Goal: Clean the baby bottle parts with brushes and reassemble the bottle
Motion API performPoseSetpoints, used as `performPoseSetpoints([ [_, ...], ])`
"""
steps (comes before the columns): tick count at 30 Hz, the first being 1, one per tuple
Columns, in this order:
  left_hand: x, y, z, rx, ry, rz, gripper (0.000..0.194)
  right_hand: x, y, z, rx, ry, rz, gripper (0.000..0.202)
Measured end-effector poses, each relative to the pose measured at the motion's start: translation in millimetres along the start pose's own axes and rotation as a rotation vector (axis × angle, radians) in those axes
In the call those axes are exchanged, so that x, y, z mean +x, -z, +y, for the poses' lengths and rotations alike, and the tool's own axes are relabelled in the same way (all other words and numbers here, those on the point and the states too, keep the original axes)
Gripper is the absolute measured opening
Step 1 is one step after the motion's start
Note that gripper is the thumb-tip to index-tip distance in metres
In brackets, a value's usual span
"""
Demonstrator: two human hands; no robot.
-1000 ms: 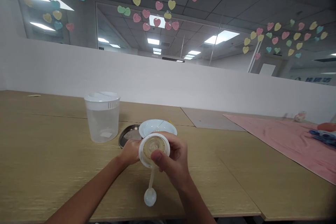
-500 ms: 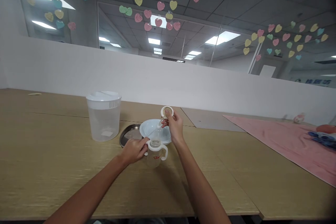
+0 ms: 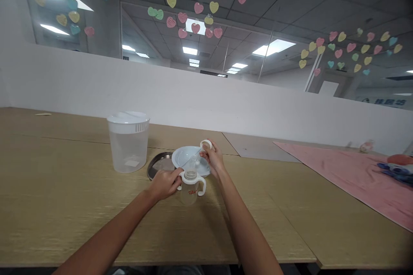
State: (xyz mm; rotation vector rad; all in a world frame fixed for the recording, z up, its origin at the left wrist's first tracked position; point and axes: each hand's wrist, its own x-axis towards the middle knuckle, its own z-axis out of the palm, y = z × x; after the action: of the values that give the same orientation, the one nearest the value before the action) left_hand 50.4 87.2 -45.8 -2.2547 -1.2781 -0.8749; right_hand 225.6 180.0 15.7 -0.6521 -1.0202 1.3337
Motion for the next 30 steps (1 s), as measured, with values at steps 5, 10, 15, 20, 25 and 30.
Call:
performPoseSetpoints([
  [5,-0.2,-0.9,-0.3,0.003,0.012,-0.018,0.024,-0.4,3.4,1.7,0.047,-0.053,-0.060,0.046],
  [10,0.1,-0.2,0.8,0.023,0.009,0.010,0.025,-1.3,3.7,2.5,0.023,-0.053,-0.088,0.036],
  [15,-0.2,-0.4,1.3,0.017,0.010,0.012,0.025,0.6,6.5,2.6,0.027,-0.057,-0.054,0.035],
  [20,-0.5,-1.2,0.5,0.031,0.024,0.005,0.025,0.3,7.9,3.1,0.032,-0.049,-0.043,0.035],
  [25,-0.5,-0.5,0.6,0.010,0.047,-0.017,0.027,-0.8,6.7,3.1,0.023,-0.011,-0.010,0.038],
  [30,-0.5,0.5,1.5,0.014,0.046,-0.024,0.028,-2.4,7.1,-1.7,0.029,-0.049,-0.020,0.039],
])
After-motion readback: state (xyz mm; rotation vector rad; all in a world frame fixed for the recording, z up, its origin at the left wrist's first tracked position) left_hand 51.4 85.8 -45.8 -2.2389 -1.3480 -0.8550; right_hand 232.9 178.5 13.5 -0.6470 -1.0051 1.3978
